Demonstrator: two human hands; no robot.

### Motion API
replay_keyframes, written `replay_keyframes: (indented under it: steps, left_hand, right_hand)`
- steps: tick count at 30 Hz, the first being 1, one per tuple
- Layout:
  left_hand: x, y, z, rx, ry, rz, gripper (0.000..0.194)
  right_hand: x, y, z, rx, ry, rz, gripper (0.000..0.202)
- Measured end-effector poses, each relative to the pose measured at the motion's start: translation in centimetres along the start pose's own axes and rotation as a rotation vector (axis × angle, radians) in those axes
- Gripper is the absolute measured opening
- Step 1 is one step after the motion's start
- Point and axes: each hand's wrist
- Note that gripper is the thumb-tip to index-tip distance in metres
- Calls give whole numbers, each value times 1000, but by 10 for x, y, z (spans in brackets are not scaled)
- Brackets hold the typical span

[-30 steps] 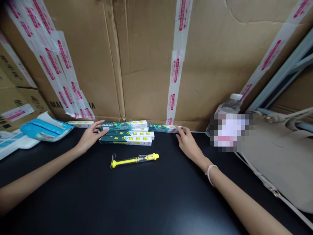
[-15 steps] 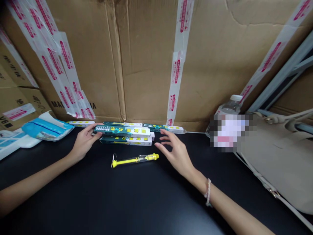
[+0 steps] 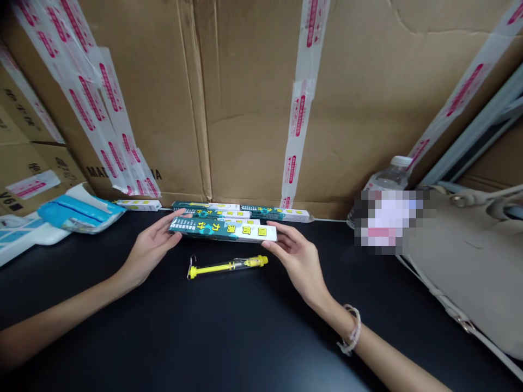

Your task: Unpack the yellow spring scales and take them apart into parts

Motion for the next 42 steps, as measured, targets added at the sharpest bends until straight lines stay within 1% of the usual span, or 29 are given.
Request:
replay_keyframes:
  steps: [5,9,14,17,19,23,24,29,32,35,37,39,40,42]
  left_hand:
    - [-2,2,-3,-45,56,30,68]
    - [-3,1,-5,-112,104,74,59]
    - [-6,-4,-6,-190,178,129,54]
    - [-7,-6,-7,-221,197,156,54]
    - [-8,-7,-7,-228,183,165,52]
    - [-9,-9,-7,-190,89,184,30]
    - [-9,-10,-7,-175,66,195,27]
    - [-6,-12,-7,-135,-18,276,33]
    - [-4,-14,-6,-157,-56,311,33]
    - [-3,-15,-5,-186,-51,348,34]
    - [-3,-16,-4,-200,-40,371,33]
    - [-2,-15,-4,-210,-31,390,33]
    - [-2,-15,-4,-216,-27,398,32]
    - [-2,-14,-3,-230,-20,413,32]
  right_hand:
    - [-7,3,-7,23,-14,19,42]
    - [-7,0,-7,20,-31,34,41]
    - [-3,-4,-2,18,-69,62,43]
    - [-2,-3,-1,28,-79,79,45]
    - [-2,-2,-1,33,-70,89,44]
    - [-6,0,-6,41,-27,119,42]
    - [-8,1,-8,42,-14,128,42]
    - [-11,7,-13,31,42,169,41]
    - [-10,11,-9,-101,85,264,39]
    - [-8,15,-1,-321,126,423,39]
    - [-7,18,2,-398,127,482,39]
    - [-7,20,3,-400,114,464,38]
    - [-7,20,2,-368,105,422,38]
    - [-8,20,-2,-214,69,270,37]
Point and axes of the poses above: each hand's wrist, its own x-axis towards the middle knuckle, its own z-axis out of the back of the hand, y = z × x, and after that the axes turned 7 degrees about z, right-handed
